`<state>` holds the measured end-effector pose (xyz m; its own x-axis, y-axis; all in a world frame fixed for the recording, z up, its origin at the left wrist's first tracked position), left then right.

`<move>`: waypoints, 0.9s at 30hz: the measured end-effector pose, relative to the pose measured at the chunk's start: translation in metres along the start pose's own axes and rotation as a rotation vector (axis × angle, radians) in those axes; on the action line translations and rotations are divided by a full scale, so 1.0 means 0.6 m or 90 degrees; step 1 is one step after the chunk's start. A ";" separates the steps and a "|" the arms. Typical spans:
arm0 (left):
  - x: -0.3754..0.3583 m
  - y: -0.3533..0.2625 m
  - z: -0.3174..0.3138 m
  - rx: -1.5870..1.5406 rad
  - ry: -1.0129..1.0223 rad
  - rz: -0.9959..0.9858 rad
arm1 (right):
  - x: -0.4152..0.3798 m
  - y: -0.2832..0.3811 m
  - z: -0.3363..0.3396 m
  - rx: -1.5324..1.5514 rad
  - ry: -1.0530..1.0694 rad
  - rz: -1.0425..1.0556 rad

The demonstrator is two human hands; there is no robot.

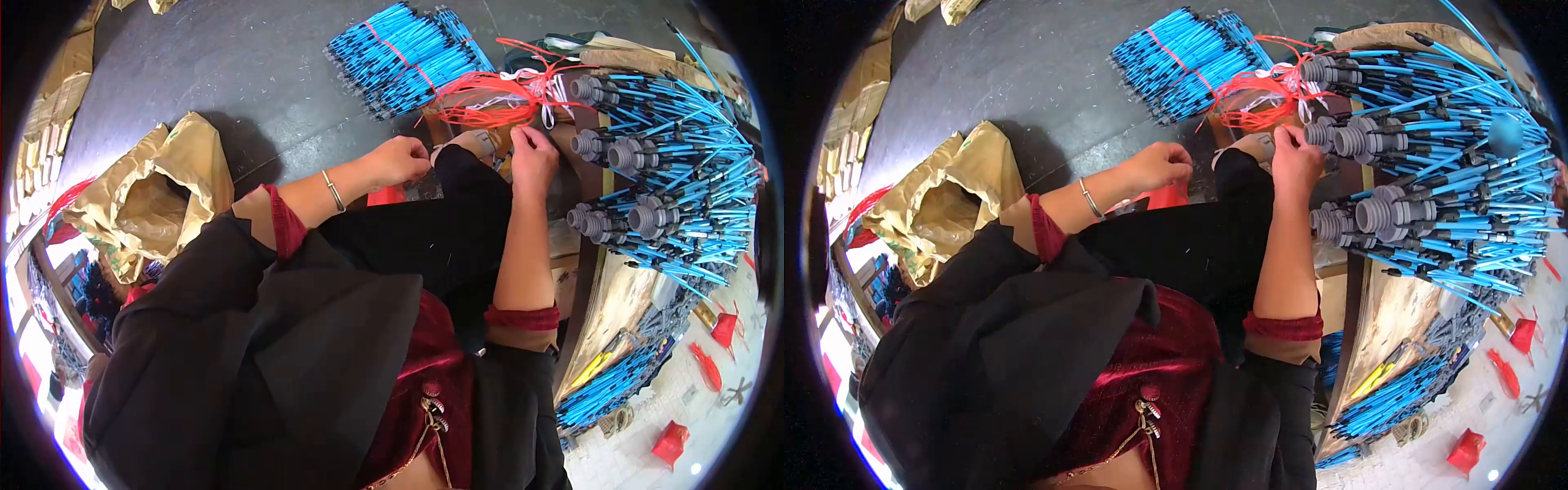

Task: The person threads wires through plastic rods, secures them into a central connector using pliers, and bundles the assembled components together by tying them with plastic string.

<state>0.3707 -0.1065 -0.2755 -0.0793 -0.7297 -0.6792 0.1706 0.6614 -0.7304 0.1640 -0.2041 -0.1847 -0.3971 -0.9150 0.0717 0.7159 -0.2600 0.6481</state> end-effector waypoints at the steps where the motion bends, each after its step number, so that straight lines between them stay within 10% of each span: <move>1: -0.003 -0.010 0.001 0.017 0.000 -0.014 | -0.008 0.005 0.010 -0.013 -0.002 0.020; 7: -0.019 -0.117 -0.035 -0.009 0.023 -0.150 | -0.159 0.091 0.073 0.017 0.133 0.130; 10: -0.096 -0.147 -0.093 -0.342 0.288 0.045 | -0.273 0.141 0.071 -0.036 0.223 0.241; 13: -0.163 -0.221 -0.053 -0.317 0.375 -0.184 | -0.314 0.150 0.093 0.058 0.212 0.215; 16: -0.269 -0.353 0.188 -0.366 0.088 -0.701 | -0.316 0.160 0.154 0.086 0.094 0.204; 18: -0.281 -0.350 0.448 -0.608 0.131 -0.793 | -0.332 0.188 0.180 0.124 0.101 0.175; 21: -0.554 -0.361 0.555 -0.658 -0.338 -1.113 | -0.382 0.226 0.173 0.147 0.192 0.213; 23: -0.589 -0.339 0.569 -0.597 -0.331 -1.160 | -0.426 0.259 0.149 0.190 0.285 0.266; 26: -0.508 -0.314 0.450 -1.033 -0.133 -0.844 | -0.472 0.287 0.117 0.223 0.403 0.242; 27: -0.434 -0.292 0.414 -0.879 0.117 -0.759 | -0.479 0.290 0.111 0.237 0.424 0.203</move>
<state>0.6051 -0.0755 0.0470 0.3515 -0.9004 0.2566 -0.8790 -0.4117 -0.2407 0.3646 0.0339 -0.0421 0.3000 -0.9492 -0.0948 0.4535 0.0545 0.8896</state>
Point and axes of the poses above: each hand's wrist, its own x-axis towards the middle knuckle, its own z-axis out of the back of the hand, y = z × x, the point moved 10 cm from there along x, towards the middle knuckle, and after that the axes turned 14 degrees about -y, right-handed, at the moved point
